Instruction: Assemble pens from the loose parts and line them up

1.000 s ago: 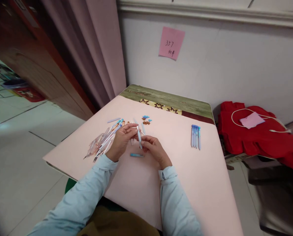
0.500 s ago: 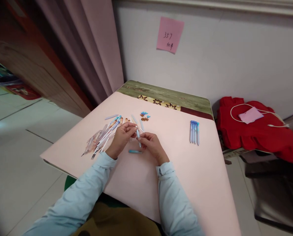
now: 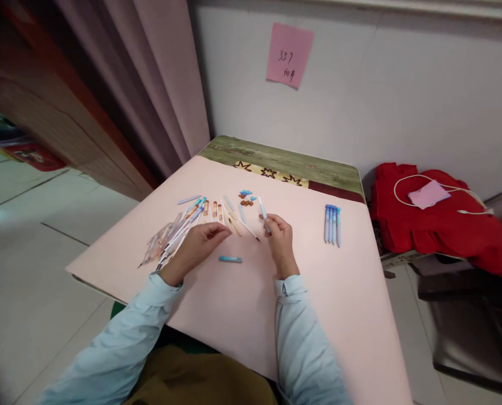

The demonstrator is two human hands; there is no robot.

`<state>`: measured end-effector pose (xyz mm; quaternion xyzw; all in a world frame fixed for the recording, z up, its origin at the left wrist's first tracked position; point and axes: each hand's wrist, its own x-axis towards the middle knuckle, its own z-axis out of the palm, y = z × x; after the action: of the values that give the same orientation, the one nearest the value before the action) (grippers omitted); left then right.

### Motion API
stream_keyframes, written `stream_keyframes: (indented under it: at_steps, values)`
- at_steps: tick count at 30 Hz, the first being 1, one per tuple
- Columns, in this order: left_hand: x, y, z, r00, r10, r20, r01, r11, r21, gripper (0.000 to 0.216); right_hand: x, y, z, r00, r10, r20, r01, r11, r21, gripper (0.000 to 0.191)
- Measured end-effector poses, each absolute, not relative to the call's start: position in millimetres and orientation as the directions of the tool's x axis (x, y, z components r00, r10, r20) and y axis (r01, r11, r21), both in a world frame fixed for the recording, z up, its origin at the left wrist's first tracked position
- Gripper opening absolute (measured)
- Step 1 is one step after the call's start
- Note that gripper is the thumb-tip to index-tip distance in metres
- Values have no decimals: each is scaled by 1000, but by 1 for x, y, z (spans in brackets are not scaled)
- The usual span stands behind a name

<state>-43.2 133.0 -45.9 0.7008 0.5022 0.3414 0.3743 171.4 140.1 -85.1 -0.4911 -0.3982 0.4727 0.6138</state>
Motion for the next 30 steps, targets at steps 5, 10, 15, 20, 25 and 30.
stream_keyframes:
  at_steps: [5,10,15,20,25,30]
  values:
    - [-45,114,-54,534,843,70,636,-455,623,12,173,144,-91,311,950,21,-254,104,-962,26]
    - [-41,110,-63,590,805,68,652,-524,548,5,172,148,-100,334,942,10,-314,121,-942,28]
    - [-42,112,-56,542,836,92,593,-457,663,3,170,147,-101,334,943,-7,-305,101,-947,32]
    - [-55,119,-47,386,923,-5,271,-107,957,15,168,138,-85,216,976,12,-275,72,-959,20]
    - [-67,124,-47,281,959,-39,-17,46,999,25,166,128,-70,-103,991,80,-117,68,-991,17]
    - [-69,125,-49,254,967,-21,-29,29,999,24,166,125,-69,-145,986,76,-66,67,-996,20]
